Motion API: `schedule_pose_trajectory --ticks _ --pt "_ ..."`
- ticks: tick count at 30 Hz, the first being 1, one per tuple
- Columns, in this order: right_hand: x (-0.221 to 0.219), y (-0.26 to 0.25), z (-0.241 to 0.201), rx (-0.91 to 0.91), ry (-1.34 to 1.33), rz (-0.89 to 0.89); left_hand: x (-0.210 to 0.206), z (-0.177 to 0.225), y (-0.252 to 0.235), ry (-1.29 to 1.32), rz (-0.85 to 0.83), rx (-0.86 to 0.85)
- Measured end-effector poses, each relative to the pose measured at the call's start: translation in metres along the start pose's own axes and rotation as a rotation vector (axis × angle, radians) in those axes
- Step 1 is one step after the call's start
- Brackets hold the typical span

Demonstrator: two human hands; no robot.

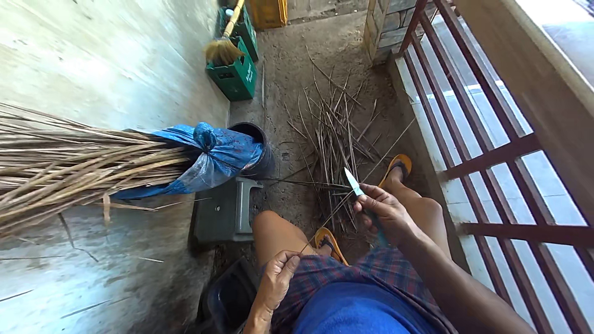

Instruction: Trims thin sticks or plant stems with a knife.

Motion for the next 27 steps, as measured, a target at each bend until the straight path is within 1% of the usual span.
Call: schedule_pose_trajectory --ticks 3,6,9,12,17,23,27 --pt "-0.005 0.007 0.001 0.002 -0.007 -0.028 0.007 -0.007 -0.002 -0.028 -0.004 0.009" --pt "0.001 0.004 -0.009 0.014 0.006 0.007 0.015 -0.016 -0.002 -0.013 -0.027 -0.016" --pt "0.014 -0.004 -0.025 0.023 0.000 0.068 0.035 -0.029 0.002 -0.022 -0.015 -0.028" --pt "0.022 -0.007 -0.031 0.020 0.026 0.071 0.059 -0.047 0.006 -0.038 -0.007 -0.013" --pt "0.023 -0.011 -0.036 -0.015 0.067 0.038 0.084 -0.065 0.009 -0.016 -0.057 0.093" --pt "0.033 -0.017 -0.058 0.027 0.088 0.092 0.123 -0.077 0.016 0.011 -0.059 0.225" --pt "0.053 -0.033 -0.073 0.098 0.121 0.167 0.151 -0.079 0.020 -0.007 -0.040 0.286"
Point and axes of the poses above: each hand's wrist, its own y-axis away from the middle knuckle, its own x-axis out of the back of the hand, z = x × y, the point moved 2 cm from there along -y, towards the middle knuckle, and after that the axes turned 13 degrees about z, right-handed, at the moved point
